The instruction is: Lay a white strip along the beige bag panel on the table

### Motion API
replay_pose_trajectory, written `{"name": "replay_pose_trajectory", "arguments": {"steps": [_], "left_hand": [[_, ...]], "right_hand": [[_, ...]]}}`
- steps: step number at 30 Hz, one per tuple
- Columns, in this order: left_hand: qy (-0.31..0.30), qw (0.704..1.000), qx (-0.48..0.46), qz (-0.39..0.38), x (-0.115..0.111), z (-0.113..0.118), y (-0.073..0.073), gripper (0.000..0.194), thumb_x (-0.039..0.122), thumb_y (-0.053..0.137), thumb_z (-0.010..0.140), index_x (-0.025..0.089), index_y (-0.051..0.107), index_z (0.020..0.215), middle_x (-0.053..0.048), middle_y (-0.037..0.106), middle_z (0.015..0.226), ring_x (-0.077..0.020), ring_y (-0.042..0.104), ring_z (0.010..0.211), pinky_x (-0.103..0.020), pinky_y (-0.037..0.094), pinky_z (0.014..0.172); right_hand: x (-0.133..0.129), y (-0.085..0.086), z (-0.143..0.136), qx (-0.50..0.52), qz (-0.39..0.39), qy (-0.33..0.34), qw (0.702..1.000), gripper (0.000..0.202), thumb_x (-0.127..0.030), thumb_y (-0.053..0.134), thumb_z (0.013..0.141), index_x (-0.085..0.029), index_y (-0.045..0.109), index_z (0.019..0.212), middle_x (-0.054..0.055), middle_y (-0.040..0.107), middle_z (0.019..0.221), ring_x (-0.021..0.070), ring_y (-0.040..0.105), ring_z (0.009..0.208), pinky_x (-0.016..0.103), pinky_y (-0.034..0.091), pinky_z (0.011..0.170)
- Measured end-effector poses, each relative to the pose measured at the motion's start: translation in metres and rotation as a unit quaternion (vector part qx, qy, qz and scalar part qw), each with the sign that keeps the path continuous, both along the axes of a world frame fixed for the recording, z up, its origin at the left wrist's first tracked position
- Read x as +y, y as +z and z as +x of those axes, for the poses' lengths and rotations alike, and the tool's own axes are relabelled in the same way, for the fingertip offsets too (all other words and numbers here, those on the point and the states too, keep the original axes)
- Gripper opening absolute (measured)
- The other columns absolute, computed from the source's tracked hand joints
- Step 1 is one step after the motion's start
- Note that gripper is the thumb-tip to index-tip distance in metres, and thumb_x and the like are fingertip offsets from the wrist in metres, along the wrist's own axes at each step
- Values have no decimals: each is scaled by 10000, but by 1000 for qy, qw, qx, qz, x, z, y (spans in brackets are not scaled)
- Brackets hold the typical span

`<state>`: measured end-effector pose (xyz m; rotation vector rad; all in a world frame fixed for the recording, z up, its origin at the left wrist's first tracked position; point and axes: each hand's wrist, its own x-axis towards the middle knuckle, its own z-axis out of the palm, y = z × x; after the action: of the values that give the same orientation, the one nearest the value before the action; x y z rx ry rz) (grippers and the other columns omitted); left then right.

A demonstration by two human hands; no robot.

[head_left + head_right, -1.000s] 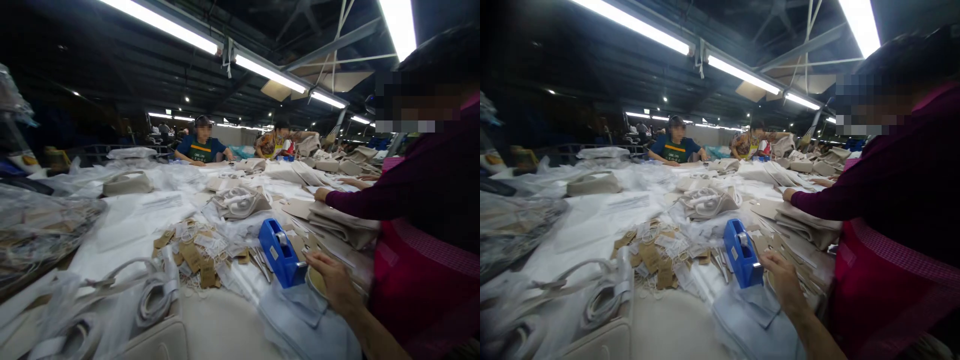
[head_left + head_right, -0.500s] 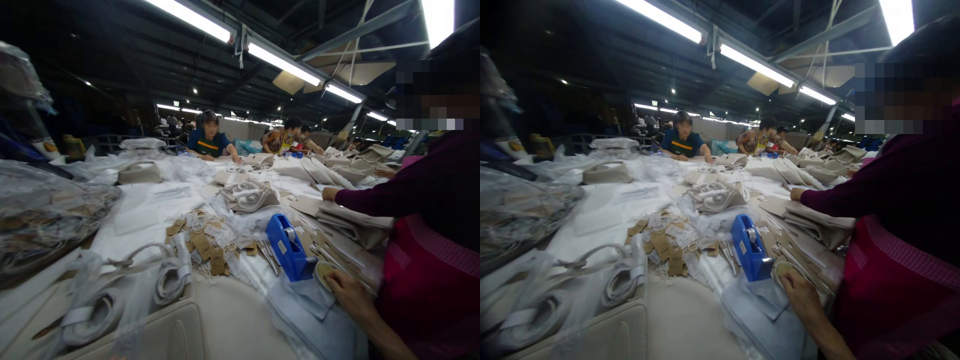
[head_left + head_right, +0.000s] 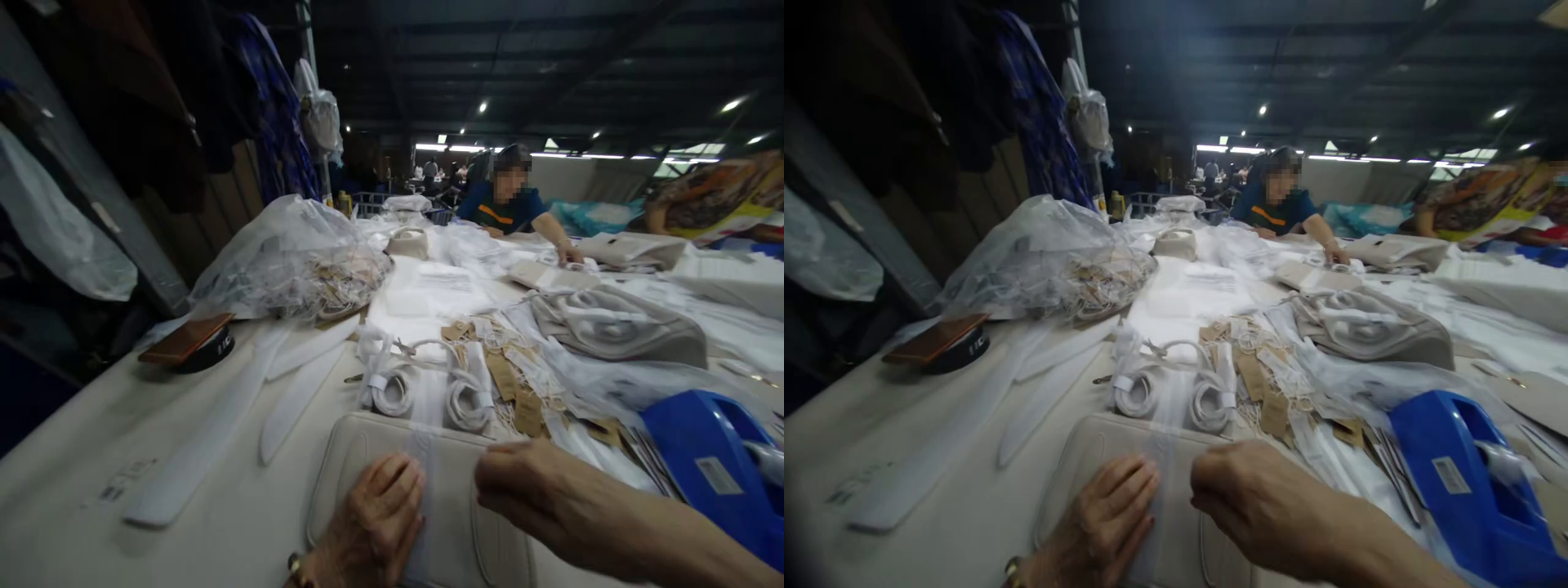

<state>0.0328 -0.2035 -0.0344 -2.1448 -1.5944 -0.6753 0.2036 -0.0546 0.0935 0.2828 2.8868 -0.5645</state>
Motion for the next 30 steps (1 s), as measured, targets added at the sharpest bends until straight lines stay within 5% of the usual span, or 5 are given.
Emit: {"name": "replay_pose_trajectory", "arguments": {"steps": [5, 15, 19, 24, 30], "left_hand": [[12, 995, -38, 91, 5, 1, -20, 281, 219, 476, 855, 77, 623, 1048, -73, 688, 1001, -219, 583, 1000, -353, 495, 895], [12, 990, -75, 119, 11, 2, -31, 244, 203, 497, 825, 84, 636, 987, -65, 687, 884, -185, 585, 928, -328, 454, 924], [10, 995, -67, 74, 6, 1, -23, 258, 204, 492, 841, 77, 621, 1025, -69, 690, 949, -199, 586, 956, -341, 456, 930], [7, 996, -76, 36, 0, 2, -16, 248, 176, 491, 847, 94, 597, 1056, -70, 681, 979, -198, 585, 971, -347, 456, 957], [-16, 986, -160, 53, -2, 1, -15, 186, 76, 405, 744, 119, 564, 831, -97, 611, 764, -201, 576, 790, -380, 518, 816]], "right_hand": [[20, -16, -88, -101, 103, 68, 987, 193, -223, 481, 868, -159, 659, 831, 99, 710, 827, 195, 659, 770, 237, 377, 603], [28, -36, -120, -133, 134, -74, 979, 304, -429, 736, 630, -149, 724, 749, 110, 702, 715, 232, 657, 665, 239, 376, 496], [55, -40, -121, -105, 118, -117, 980, 400, -522, 777, 533, -157, 704, 678, 64, 666, 626, 192, 611, 583, 231, 359, 459], [49, -46, -94, -29, 143, -155, 977, 134, -285, 631, 776, -162, 681, 785, 58, 687, 762, 184, 623, 713, 250, 438, 594], [-36, -115, -41, 302, 288, 95, 904, 425, -114, 361, 806, -66, 549, 1185, 128, 584, 1238, 257, 535, 1140, 397, 448, 924]]}}
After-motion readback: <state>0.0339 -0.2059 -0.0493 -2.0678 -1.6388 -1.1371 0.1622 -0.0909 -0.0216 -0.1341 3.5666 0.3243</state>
